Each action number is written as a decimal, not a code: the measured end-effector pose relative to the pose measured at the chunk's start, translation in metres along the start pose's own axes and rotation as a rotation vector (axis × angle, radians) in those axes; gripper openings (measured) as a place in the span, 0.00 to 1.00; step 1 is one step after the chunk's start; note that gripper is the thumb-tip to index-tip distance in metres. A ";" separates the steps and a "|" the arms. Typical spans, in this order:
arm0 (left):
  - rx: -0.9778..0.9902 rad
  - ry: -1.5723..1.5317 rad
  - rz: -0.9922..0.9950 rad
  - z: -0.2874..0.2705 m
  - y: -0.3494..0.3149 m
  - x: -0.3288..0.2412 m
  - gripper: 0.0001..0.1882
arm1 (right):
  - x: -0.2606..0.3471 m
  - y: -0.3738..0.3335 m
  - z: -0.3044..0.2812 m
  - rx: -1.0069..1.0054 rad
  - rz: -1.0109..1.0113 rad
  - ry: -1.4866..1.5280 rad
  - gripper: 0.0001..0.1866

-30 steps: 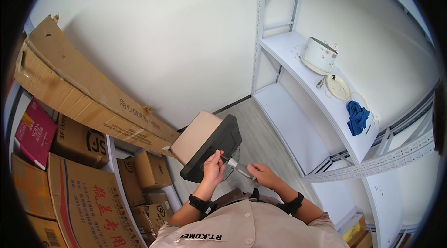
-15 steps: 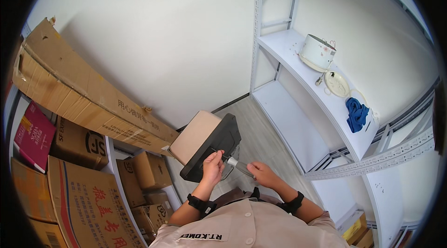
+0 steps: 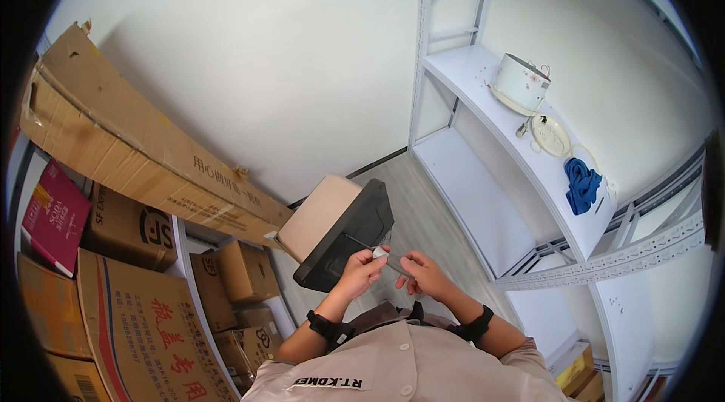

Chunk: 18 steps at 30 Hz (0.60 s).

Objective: The person assembles a small electronic device using a screwdriver. They open the device's casing, insert screws into the bottom, and tighten them to secure the components. The task is performed in a storage room with shelves and boxes.

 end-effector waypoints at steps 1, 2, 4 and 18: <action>-0.029 0.053 0.008 -0.001 0.001 0.003 0.12 | -0.006 0.005 -0.003 -0.047 -0.081 -0.097 0.17; -0.063 0.107 0.017 -0.004 0.002 0.007 0.12 | -0.011 0.009 -0.002 -0.090 -0.163 -0.195 0.16; -0.118 0.150 0.036 -0.010 0.005 0.015 0.12 | -0.013 0.010 -0.003 -0.272 -0.486 -0.447 0.16; 0.042 -0.234 -0.001 -0.002 0.006 0.022 0.12 | -0.016 0.011 0.003 -0.106 -0.202 -0.058 0.14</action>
Point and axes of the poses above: each hand's wrist, its own y-axis towards the middle knuckle, its own z-axis out of the palm, x = y × z, the point moved 2 cm from there along y, towards the middle knuckle, and after that the axes turned 1 degree about -y, right-handed, at the moved point
